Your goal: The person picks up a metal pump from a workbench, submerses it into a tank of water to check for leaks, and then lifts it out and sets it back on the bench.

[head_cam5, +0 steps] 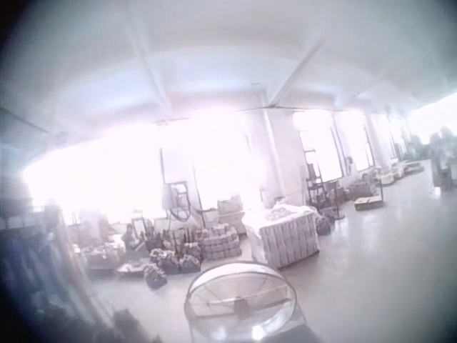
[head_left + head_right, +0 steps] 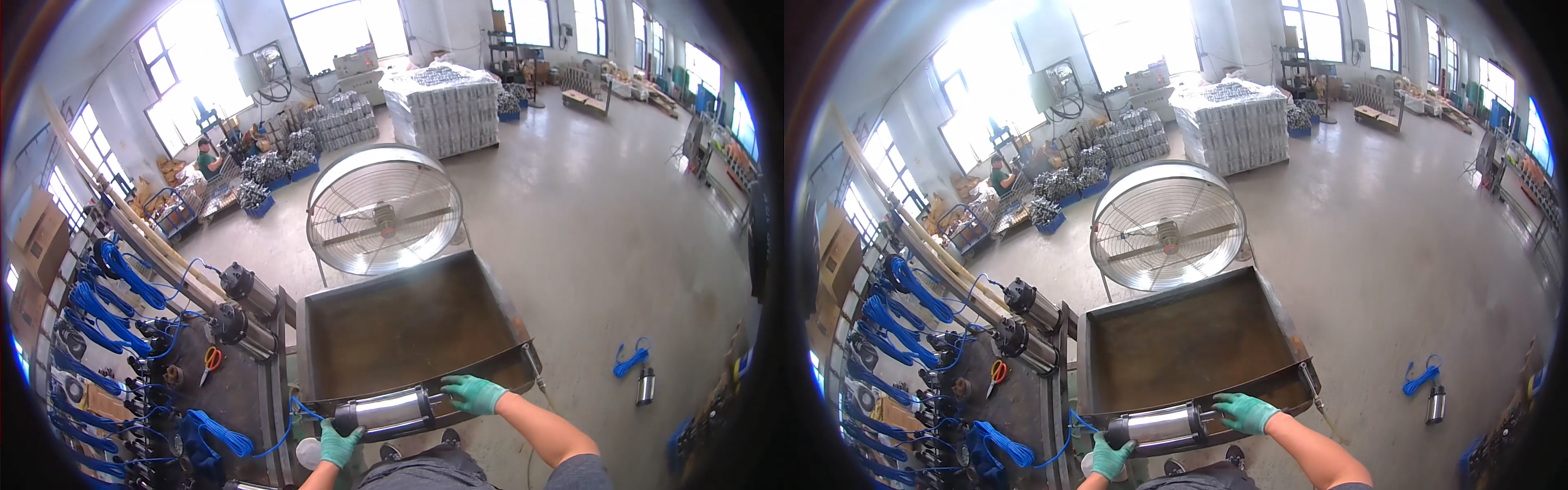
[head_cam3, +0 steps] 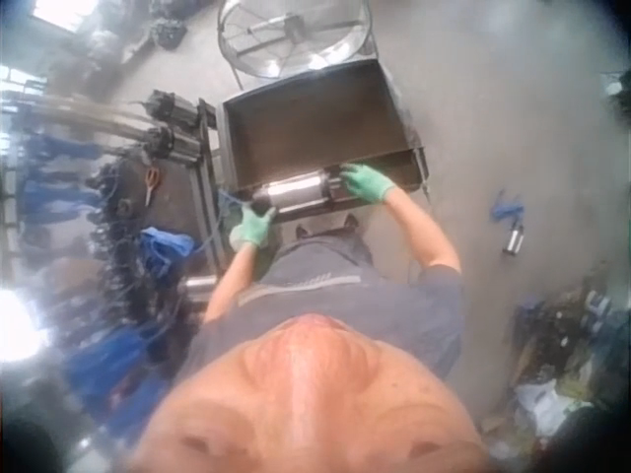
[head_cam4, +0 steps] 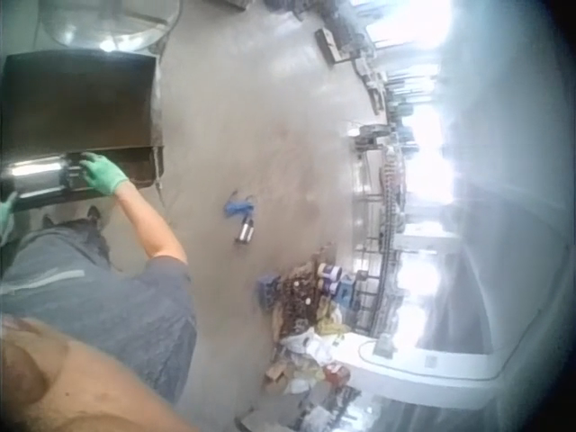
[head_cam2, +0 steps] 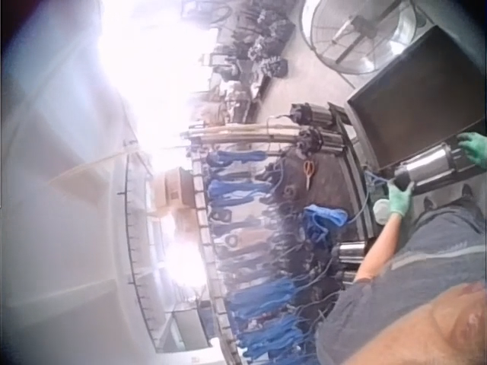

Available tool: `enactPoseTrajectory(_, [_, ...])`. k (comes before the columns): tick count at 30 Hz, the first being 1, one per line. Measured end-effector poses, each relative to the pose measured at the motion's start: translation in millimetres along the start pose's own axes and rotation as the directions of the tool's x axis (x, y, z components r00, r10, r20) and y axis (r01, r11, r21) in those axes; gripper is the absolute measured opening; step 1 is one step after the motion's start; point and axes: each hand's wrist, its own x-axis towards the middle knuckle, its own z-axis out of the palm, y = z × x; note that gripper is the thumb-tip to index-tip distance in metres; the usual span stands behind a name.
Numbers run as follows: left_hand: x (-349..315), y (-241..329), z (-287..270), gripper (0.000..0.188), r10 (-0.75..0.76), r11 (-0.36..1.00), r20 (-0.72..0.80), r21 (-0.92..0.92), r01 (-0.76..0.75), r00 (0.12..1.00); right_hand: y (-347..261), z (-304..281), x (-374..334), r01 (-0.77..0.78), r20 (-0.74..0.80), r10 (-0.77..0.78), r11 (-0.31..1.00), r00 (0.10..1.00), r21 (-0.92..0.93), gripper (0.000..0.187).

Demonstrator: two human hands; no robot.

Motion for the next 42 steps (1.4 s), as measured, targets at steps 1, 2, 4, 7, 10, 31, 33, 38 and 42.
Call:
enactPoseTrajectory(1, [-1.0, 5.4, -0.9, 0.088, 0.014, 1.0, -0.003, 0.017, -0.014, 1.0, 4.0, 0.3, -1.8, 0.002, 0.0, -0.002, 1.0, 1.0, -0.008, 0.039])
enactPoseTrajectory(2, [-4.8, 11.9, -0.8, 0.088, 0.016, 1.0, -0.015, 0.015, -0.016, 1.0, 9.6, 3.5, -2.0, 0.018, 0.01, -0.018, 1.0, 1.0, 0.016, 0.039])
enactPoseTrajectory(4, [-2.5, 8.0, 0.5, 0.088, 0.025, 1.0, -0.008, -0.009, -0.026, 1.0, 15.3, 15.5, -1.0, 0.037, -0.098, -0.032, 0.998, 0.995, 0.049, 0.036])
enactPoseTrajectory(7, [-0.6, 4.7, 3.2, 0.087, 0.035, 0.999, -0.006, -0.029, -0.036, 0.999, -7.8, 14.7, 16.3, -0.603, 0.225, 0.586, 0.596, 0.778, 0.531, 0.036])
enactPoseTrajectory(10, [0.2, 4.8, 8.1, 0.087, 0.045, 0.999, -0.01, -0.009, -0.045, 0.999, 20.1, 47.9, 26.9, -0.697, 0.353, 0.673, 0.345, 0.65, 0.628, 0.04])
enactPoseTrajectory(31, [4.0, -8.1, 15.0, 0.084, 0.049, 0.989, -0.021, -0.137, -0.051, 0.999, 21.3, -14.4, 59.3, -0.657, 0.652, 0.428, 0.74, 0.625, 0.144, 0.049])
enactPoseTrajectory(33, [3.3, -3.9, 14.3, 0.083, 0.049, 0.987, -0.03, -0.154, -0.053, 0.998, 24.2, -12.7, 58.7, -0.735, 0.695, 0.445, 0.654, 0.565, 0.18, 0.054])
enactPoseTrajectory(38, [0.0, 2.9, 8.3, 0.081, 0.033, 0.995, -0.02, -0.092, -0.035, 0.999, 10.6, -4.5, 39.8, -0.687, 0.547, 0.473, 0.664, 0.691, 0.294, 0.057])
enactPoseTrajectory(42, [-6.8, 9.5, 7.7, 0.081, 0.038, 0.993, -0.024, -0.112, -0.041, 0.999, -6.5, 20.6, 4.6, -0.601, 0.273, 0.569, 0.534, 0.776, 0.594, 0.048])
